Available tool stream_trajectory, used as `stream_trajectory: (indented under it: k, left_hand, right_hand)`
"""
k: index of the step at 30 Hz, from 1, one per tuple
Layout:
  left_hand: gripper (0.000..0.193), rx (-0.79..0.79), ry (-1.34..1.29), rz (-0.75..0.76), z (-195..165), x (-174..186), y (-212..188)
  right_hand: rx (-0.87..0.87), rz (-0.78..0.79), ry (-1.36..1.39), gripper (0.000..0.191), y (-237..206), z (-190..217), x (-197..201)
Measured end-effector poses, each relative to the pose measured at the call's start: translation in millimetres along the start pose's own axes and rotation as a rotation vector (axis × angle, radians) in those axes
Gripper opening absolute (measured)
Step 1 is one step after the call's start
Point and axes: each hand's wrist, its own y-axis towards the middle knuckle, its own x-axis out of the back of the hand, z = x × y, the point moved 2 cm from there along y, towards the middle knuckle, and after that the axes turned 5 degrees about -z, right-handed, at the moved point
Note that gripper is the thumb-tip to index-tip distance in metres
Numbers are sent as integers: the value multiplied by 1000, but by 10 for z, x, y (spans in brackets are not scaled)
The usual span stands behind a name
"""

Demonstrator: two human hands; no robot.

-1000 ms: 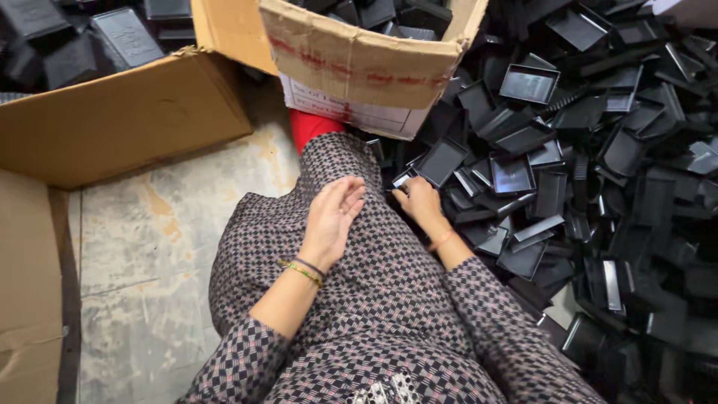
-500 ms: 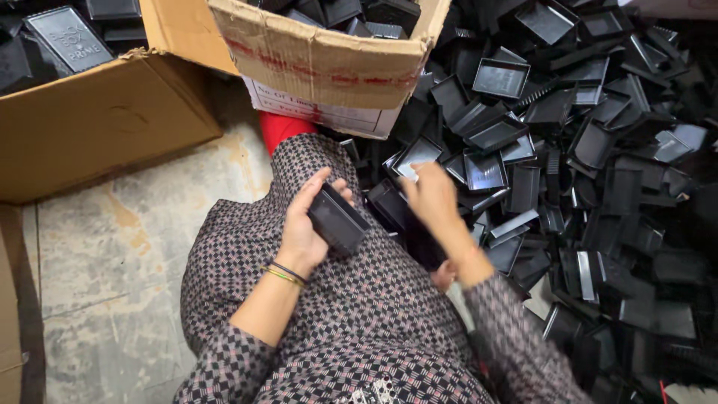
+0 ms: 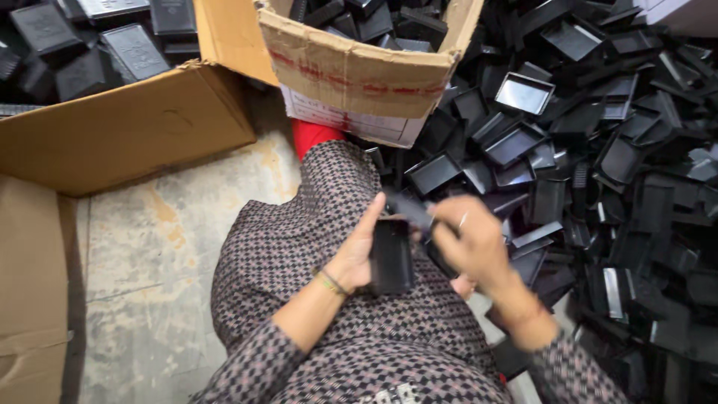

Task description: The person sits on the floor and repeatedly picks up small black plastic components from a large pile. They inspect each item by turning it over in their hands and then place it into a cardboard box. The process is repetitive and involves handling many identical-looking parts.

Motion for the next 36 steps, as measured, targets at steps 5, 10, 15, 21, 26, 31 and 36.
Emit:
stream_trajectory:
  k: [5,10,15,21,26,31,36]
  left_hand:
    - [37,-264,45,103,-5,87,97]
    - [61,-606,279,113,-109,104,-63]
    - [85,-526,13,-32,-312,69,-204]
    - [85,-608,122,-86,-268,40,-193]
    - [80,-664,177,-88,-148,42,-220]
    - [83,-714,157,-34,-193,44,-266]
    - [82,-762,190,-9,-233,32,-264]
  right_hand:
    - [30,68,138,47,-149,515,-232]
    - [-421,104,348,47,-31,451,-451]
    - [-465,98,348,57,-106,579,-598]
    - [-311,3,252,56,-193,665,-676]
    - [-254,-75,206,60,-202,680,-717]
    - [-221,-67,219,56,-159,689,-636]
    - [-579,-17,543,54,-164,652,-617]
